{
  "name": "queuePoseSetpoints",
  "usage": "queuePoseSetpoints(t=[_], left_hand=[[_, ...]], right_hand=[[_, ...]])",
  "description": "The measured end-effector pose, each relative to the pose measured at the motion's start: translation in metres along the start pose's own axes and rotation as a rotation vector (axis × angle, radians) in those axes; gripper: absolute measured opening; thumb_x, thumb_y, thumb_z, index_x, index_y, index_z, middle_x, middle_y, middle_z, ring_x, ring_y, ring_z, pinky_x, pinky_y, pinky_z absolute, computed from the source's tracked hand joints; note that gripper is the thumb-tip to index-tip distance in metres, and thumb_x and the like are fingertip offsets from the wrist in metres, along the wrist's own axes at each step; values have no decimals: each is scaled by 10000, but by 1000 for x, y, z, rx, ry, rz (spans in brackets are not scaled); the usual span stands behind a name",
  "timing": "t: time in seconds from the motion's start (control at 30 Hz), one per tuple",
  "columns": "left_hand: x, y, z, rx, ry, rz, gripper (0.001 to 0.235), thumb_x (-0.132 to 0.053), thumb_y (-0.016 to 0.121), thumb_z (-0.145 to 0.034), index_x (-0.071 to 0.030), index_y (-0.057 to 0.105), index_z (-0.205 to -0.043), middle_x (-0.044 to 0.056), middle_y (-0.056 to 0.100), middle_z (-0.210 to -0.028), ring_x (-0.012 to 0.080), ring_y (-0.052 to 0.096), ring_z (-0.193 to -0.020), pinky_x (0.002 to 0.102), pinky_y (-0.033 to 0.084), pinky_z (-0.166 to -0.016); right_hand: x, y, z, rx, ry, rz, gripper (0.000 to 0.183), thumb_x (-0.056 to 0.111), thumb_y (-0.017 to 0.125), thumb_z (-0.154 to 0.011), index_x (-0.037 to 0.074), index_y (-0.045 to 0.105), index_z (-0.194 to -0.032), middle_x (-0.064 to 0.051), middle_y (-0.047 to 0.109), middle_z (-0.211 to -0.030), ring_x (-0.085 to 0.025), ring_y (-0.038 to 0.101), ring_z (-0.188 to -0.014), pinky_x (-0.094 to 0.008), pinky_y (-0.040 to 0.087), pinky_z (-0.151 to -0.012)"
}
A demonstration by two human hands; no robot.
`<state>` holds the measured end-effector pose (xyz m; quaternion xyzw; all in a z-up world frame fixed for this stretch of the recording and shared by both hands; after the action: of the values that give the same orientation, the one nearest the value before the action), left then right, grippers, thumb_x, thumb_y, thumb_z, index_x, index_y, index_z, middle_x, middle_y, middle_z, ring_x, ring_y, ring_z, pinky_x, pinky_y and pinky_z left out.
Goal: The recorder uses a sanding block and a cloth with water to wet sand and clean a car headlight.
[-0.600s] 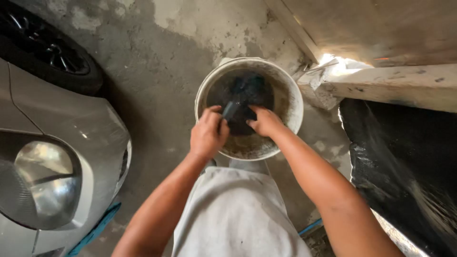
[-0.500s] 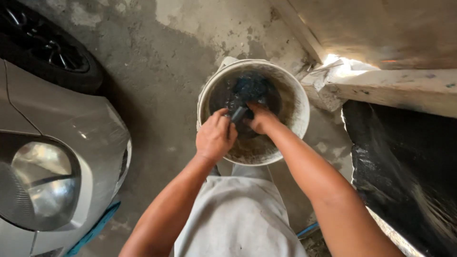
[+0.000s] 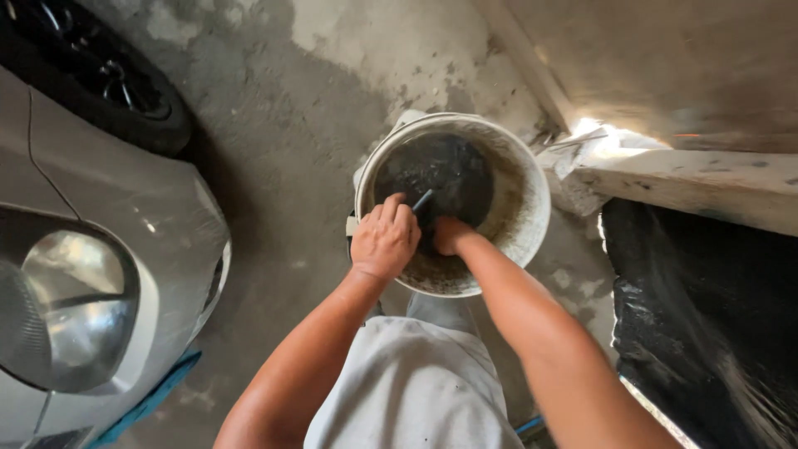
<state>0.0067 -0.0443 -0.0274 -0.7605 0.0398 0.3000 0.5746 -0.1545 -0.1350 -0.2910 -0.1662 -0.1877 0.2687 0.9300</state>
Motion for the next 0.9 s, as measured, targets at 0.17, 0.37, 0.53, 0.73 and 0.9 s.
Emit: queuePoseSetpoints(t=[0.17,0.37,0.53,0.73,0.9], left_hand=[[0,8,2,64,-151,68,164,-208,656,-933,-56,608,-971,138,665,-1181,345,674,-903,477,536,-787],[14,61,7,107,-523,460,197,-221,680,-957,-27,646,-952,172,687,-934,324,655,-815,463,520,-750],[-24,102,8,184,-667,1261,200,-214,663,-972,-18,692,-949,122,678,-825,148,584,-759,347,484,-713],[-59,58,-1,64,-489,893,188,-188,654,-918,-1,652,-895,156,666,-740,203,623,-657,373,524,-642],[-29,29,-2,-39,-519,645,235,-245,678,-934,-11,677,-912,221,704,-835,401,692,-785,450,548,-713]], right_hand=[[56,-113,210,-355,-191,-368,387,198,595,-933,61,683,-1284,-224,707,-1213,-360,665,-1154,-440,525,-970],[49,-132,335,-625,-479,-1093,380,182,678,-981,-45,643,-1284,-130,699,-1213,-231,644,-1116,-352,495,-990],[45,-130,294,-951,-495,-1636,343,216,680,-1012,2,643,-1277,-65,677,-1207,-169,607,-1129,-305,466,-1037],[50,-114,212,-1000,-130,-1525,530,481,639,-974,24,649,-1242,-53,680,-1092,-180,614,-1001,-356,494,-900],[57,-114,195,-1077,35,-1135,585,543,659,-946,25,656,-1216,-192,718,-1132,-319,681,-1069,-404,501,-923]])
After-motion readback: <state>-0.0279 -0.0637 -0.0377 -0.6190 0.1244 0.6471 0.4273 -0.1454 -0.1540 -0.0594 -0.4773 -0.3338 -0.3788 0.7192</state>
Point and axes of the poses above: each hand's wrist, its own z-axis away from the middle knuckle, its own y-axis out of the palm, x = y × z, the point moved 4 cm from there along -z, towards the middle knuckle
